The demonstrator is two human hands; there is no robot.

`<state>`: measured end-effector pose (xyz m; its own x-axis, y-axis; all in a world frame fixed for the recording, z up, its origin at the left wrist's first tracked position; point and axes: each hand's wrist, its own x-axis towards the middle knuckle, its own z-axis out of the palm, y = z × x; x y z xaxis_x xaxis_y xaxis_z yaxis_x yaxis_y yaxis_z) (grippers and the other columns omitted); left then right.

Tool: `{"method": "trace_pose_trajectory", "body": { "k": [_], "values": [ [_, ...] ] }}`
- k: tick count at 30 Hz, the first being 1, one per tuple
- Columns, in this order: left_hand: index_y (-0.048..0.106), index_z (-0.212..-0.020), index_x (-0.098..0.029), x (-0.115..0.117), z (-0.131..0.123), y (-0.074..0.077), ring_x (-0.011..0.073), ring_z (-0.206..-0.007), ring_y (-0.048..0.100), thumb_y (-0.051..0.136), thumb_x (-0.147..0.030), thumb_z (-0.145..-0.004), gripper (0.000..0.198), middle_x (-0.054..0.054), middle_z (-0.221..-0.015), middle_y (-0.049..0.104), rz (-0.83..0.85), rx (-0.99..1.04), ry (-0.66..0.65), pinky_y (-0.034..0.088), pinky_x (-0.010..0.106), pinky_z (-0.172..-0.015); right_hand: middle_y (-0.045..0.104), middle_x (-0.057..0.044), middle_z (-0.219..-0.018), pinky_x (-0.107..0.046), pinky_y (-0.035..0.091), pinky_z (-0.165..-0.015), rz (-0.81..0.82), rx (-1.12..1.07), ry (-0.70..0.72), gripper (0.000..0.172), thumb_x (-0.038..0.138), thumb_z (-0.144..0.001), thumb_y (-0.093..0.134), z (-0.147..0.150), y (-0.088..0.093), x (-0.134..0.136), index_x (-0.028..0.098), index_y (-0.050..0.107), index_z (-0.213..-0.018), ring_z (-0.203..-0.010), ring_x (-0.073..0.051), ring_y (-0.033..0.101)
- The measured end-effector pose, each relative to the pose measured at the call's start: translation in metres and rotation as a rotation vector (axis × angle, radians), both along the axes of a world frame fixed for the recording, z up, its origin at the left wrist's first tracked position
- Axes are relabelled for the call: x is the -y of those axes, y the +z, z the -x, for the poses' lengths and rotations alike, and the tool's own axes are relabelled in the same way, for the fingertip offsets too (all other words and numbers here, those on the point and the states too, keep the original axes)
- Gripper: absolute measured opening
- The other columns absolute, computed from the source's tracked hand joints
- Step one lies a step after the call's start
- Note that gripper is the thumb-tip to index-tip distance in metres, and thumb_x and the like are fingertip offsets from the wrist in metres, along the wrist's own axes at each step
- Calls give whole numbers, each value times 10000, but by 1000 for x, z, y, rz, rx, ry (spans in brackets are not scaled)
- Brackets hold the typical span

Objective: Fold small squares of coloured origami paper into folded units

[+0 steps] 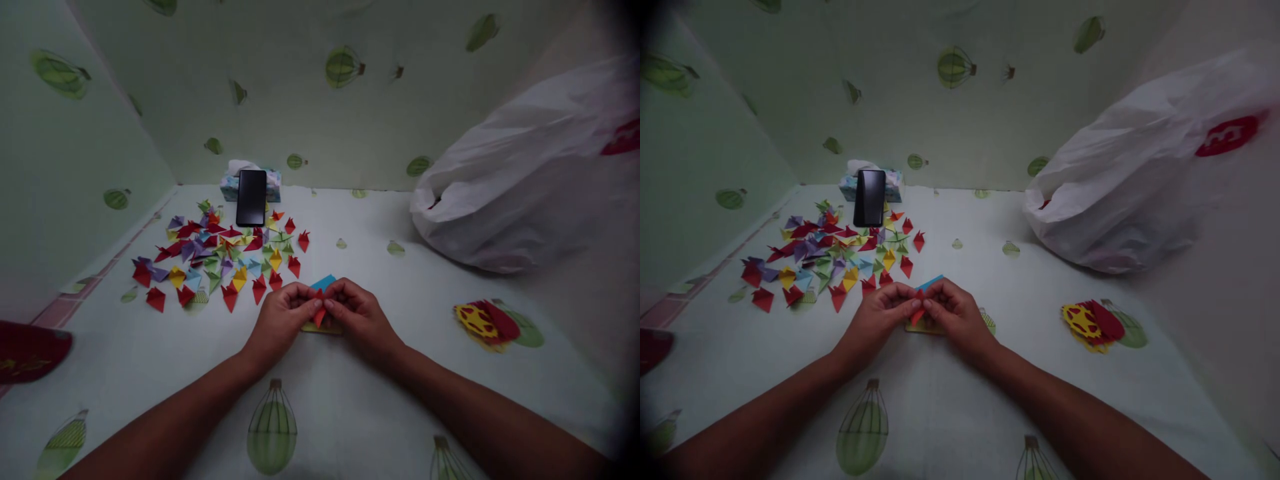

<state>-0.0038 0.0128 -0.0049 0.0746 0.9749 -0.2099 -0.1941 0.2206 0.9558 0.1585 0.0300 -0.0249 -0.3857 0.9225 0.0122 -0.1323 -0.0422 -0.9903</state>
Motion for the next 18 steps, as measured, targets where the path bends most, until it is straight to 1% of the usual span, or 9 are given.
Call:
{"method": "trace_pose_trajectory", "body": {
  "k": [6,9,13,18],
  "values": [
    [677,-760,-147,0,0,1,134,-654,630,781,-293,-684,195,12,-717,691,-1,-41,-9,500,259,-643,624,-2,-775,-266,480,-640,-1,-4,-35,155,335,-838,708,0,2,1,209,621,-868,-692,-133,585],
    [675,-755,-145,1,-1,1,127,-648,623,771,-289,-692,184,8,-714,686,-11,-60,-10,493,248,-631,616,3,-766,-260,475,-634,-8,-17,-35,163,331,-826,724,1,1,1,209,627,-870,-692,-131,580],
    [667,-759,-146,0,-1,0,129,-648,624,761,-292,-697,184,3,-697,679,-9,-31,10,497,247,-625,640,5,-765,-256,489,-648,33,-68,-6,168,315,-816,740,3,0,2,209,629,-887,-690,-125,603],
    [660,-760,-145,1,0,0,133,-644,628,767,-300,-699,198,7,-697,679,-27,-24,-3,497,253,-629,647,8,-753,-251,489,-616,63,-81,1,179,331,-822,737,4,-1,4,213,617,-882,-647,-120,599]
  ]
}}
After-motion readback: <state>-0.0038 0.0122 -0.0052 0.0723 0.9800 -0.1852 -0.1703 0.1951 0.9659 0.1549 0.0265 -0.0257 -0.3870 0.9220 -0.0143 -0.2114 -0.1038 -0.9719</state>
